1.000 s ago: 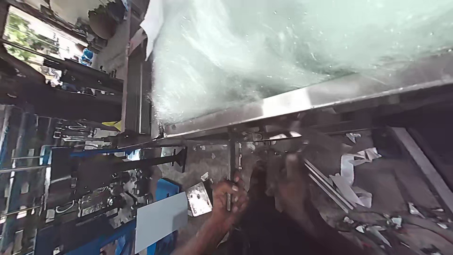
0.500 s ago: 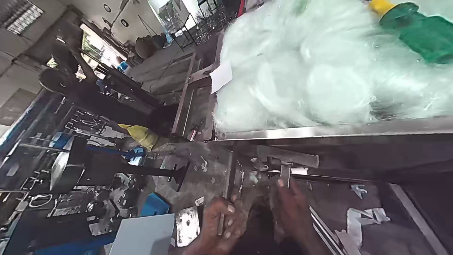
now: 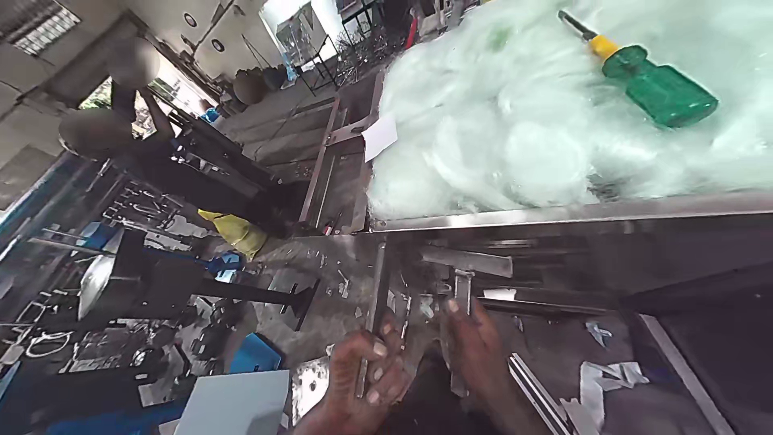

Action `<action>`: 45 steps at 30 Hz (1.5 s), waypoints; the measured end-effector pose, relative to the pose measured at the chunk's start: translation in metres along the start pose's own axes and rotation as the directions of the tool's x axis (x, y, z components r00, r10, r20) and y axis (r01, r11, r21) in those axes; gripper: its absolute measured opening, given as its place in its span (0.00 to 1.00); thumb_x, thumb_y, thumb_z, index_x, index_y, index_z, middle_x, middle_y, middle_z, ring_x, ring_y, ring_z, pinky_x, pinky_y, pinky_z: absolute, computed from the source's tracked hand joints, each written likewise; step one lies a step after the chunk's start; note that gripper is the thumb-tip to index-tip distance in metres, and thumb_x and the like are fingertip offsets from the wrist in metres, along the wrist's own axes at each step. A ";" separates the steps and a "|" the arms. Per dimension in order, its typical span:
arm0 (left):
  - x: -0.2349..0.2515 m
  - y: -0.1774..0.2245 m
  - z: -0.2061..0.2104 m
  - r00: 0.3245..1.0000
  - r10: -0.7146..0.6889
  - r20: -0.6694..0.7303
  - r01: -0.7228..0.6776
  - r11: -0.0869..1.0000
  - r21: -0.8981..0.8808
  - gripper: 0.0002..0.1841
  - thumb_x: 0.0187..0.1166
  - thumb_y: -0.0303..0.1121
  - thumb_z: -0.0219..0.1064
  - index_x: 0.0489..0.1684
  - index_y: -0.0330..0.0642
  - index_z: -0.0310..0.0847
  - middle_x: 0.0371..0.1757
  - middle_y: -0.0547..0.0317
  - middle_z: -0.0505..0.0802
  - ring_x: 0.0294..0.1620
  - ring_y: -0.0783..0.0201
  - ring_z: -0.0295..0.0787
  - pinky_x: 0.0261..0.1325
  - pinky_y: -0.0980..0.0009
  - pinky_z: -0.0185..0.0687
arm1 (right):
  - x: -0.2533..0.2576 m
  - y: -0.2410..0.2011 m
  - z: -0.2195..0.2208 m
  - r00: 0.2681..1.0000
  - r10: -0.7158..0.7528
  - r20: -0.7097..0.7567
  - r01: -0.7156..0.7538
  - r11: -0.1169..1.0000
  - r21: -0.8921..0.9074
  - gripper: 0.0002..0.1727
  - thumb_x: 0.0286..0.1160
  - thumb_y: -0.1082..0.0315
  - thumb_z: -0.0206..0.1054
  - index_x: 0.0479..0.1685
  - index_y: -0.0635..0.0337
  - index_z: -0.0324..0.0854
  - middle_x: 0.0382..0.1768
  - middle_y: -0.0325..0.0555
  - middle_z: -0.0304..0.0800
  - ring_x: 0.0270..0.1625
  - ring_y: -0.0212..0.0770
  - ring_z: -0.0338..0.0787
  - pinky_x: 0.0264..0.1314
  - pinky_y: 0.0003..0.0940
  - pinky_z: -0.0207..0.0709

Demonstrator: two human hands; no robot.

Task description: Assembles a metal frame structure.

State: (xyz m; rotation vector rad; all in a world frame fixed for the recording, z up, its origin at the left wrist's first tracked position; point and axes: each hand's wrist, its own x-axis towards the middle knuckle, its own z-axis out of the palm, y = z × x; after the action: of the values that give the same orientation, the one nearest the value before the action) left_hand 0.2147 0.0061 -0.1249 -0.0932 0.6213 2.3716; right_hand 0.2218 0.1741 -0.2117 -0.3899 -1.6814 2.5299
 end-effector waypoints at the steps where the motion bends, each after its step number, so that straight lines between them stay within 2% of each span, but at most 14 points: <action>1: 0.000 0.001 0.003 1.000 0.008 0.005 -0.008 1.000 -0.017 0.06 0.69 0.28 0.70 0.39 0.43 0.81 0.17 0.67 0.78 0.11 0.70 0.74 0.18 0.75 0.73 | -0.001 -0.001 0.000 1.000 -0.011 -0.028 0.013 0.997 0.070 0.17 0.88 0.51 0.53 0.55 0.55 0.75 0.16 0.30 0.72 0.11 0.28 0.71 0.12 0.25 0.71; 3: -0.001 0.000 0.005 1.000 0.016 0.014 -0.016 1.000 -0.024 0.05 0.70 0.28 0.69 0.39 0.42 0.80 0.17 0.66 0.79 0.11 0.69 0.75 0.17 0.74 0.75 | -0.001 -0.004 -0.001 0.998 -0.048 -0.047 0.056 0.983 0.176 0.14 0.90 0.52 0.52 0.48 0.51 0.73 0.13 0.29 0.71 0.09 0.27 0.69 0.08 0.24 0.70; 8: 0.000 0.001 0.008 1.000 0.019 0.000 -0.019 0.999 -0.030 0.05 0.70 0.27 0.68 0.39 0.42 0.79 0.17 0.65 0.79 0.12 0.69 0.77 0.17 0.74 0.76 | 0.000 -0.017 -0.003 0.990 -0.126 -0.057 0.137 0.946 0.294 0.16 0.94 0.51 0.45 0.51 0.50 0.72 0.14 0.30 0.72 0.07 0.28 0.69 0.06 0.25 0.71; 12: -0.001 0.001 0.007 1.000 0.015 -0.008 -0.015 1.000 -0.026 0.05 0.69 0.27 0.68 0.39 0.42 0.80 0.17 0.65 0.79 0.12 0.69 0.77 0.17 0.74 0.76 | -0.005 -0.014 0.015 0.980 -0.117 -0.158 0.170 0.910 0.378 0.19 0.94 0.48 0.43 0.42 0.49 0.72 0.11 0.30 0.71 0.06 0.28 0.69 0.05 0.27 0.71; 14: -0.001 0.000 0.008 1.000 0.022 -0.011 -0.022 1.000 -0.013 0.05 0.69 0.28 0.68 0.38 0.43 0.81 0.16 0.66 0.78 0.11 0.70 0.76 0.17 0.74 0.75 | -0.008 -0.008 0.033 0.992 -0.091 -0.086 0.109 0.966 0.233 0.22 0.92 0.46 0.49 0.38 0.51 0.77 0.12 0.29 0.74 0.08 0.27 0.72 0.08 0.28 0.73; 16: -0.001 0.000 0.012 0.999 0.030 -0.023 -0.030 1.000 0.005 0.04 0.69 0.29 0.69 0.37 0.45 0.81 0.15 0.68 0.78 0.11 0.71 0.75 0.17 0.76 0.74 | -0.002 -0.012 0.039 0.991 -0.056 0.122 0.051 0.998 0.042 0.20 0.90 0.48 0.53 0.54 0.58 0.75 0.16 0.34 0.72 0.12 0.32 0.73 0.13 0.32 0.75; 19: 0.002 0.002 0.012 1.000 0.004 -0.006 -0.004 1.000 0.003 0.04 0.68 0.30 0.69 0.36 0.44 0.81 0.16 0.68 0.78 0.11 0.71 0.75 0.17 0.76 0.74 | 0.011 -0.033 0.021 0.969 -0.004 0.247 -0.003 1.000 0.026 0.17 0.89 0.51 0.53 0.54 0.56 0.73 0.15 0.33 0.67 0.11 0.32 0.68 0.12 0.30 0.69; 22: 0.006 0.002 0.012 0.994 -0.067 0.084 0.068 0.998 -0.004 0.09 0.69 0.38 0.69 0.41 0.45 0.82 0.17 0.68 0.78 0.13 0.68 0.75 0.19 0.72 0.73 | 0.004 -0.030 0.007 0.975 -0.058 0.216 0.012 0.978 0.208 0.13 0.91 0.53 0.54 0.50 0.52 0.73 0.13 0.29 0.67 0.09 0.26 0.68 0.09 0.24 0.69; 25: 0.007 0.005 0.015 0.979 -0.115 0.169 0.123 0.991 -0.042 0.13 0.70 0.41 0.69 0.45 0.45 0.81 0.18 0.68 0.77 0.13 0.68 0.75 0.20 0.72 0.72 | -0.003 -0.012 -0.006 0.983 -0.077 0.169 0.023 0.953 0.301 0.19 0.86 0.43 0.60 0.43 0.49 0.77 0.14 0.30 0.70 0.10 0.26 0.69 0.10 0.24 0.70; 28: 0.008 0.004 0.016 0.973 -0.105 0.206 0.127 0.987 -0.096 0.13 0.70 0.41 0.70 0.45 0.45 0.80 0.17 0.70 0.76 0.12 0.69 0.73 0.18 0.74 0.70 | -0.007 0.001 -0.004 0.988 -0.090 0.125 0.043 0.942 0.333 0.24 0.84 0.36 0.56 0.40 0.47 0.77 0.13 0.29 0.69 0.09 0.26 0.68 0.09 0.24 0.68; 31: 0.011 -0.005 0.017 0.973 -0.052 0.225 0.097 0.977 -0.192 0.14 0.70 0.41 0.70 0.45 0.44 0.80 0.16 0.70 0.76 0.11 0.69 0.73 0.18 0.74 0.71 | -0.006 0.001 0.005 0.992 -0.112 0.063 0.077 0.909 0.409 0.22 0.90 0.43 0.52 0.42 0.51 0.75 0.12 0.32 0.69 0.08 0.28 0.68 0.09 0.26 0.69; 33: 0.012 -0.012 0.016 0.967 -0.025 0.255 0.093 0.962 -0.258 0.17 0.71 0.44 0.70 0.50 0.43 0.79 0.17 0.70 0.77 0.13 0.70 0.75 0.19 0.75 0.74 | -0.004 -0.001 0.007 0.989 -0.136 0.052 0.098 0.889 0.448 0.18 0.92 0.48 0.51 0.43 0.52 0.72 0.12 0.33 0.70 0.06 0.29 0.69 0.06 0.27 0.71; 41: 0.016 -0.015 0.015 0.934 0.033 0.355 0.072 0.958 -0.279 0.24 0.77 0.52 0.64 0.61 0.43 0.81 0.16 0.72 0.80 0.11 0.71 0.76 0.18 0.76 0.74 | -0.007 -0.011 0.011 0.991 -0.103 0.081 0.061 0.909 0.412 0.19 0.94 0.50 0.45 0.45 0.53 0.73 0.14 0.33 0.69 0.09 0.29 0.68 0.08 0.26 0.70; 45: 0.018 -0.014 0.015 0.935 0.021 0.355 0.084 0.957 -0.278 0.24 0.76 0.51 0.66 0.60 0.42 0.81 0.16 0.71 0.80 0.12 0.71 0.77 0.19 0.76 0.76 | -0.008 -0.013 0.019 0.992 -0.119 0.030 0.095 0.902 0.422 0.19 0.94 0.49 0.45 0.44 0.53 0.73 0.13 0.33 0.70 0.08 0.30 0.69 0.08 0.27 0.71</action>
State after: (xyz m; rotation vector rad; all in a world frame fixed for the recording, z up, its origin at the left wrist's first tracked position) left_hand 0.2111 0.0329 -0.1220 0.1939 0.0963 2.3504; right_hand 0.2232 0.1603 -0.1915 -0.1856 -1.0825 2.7370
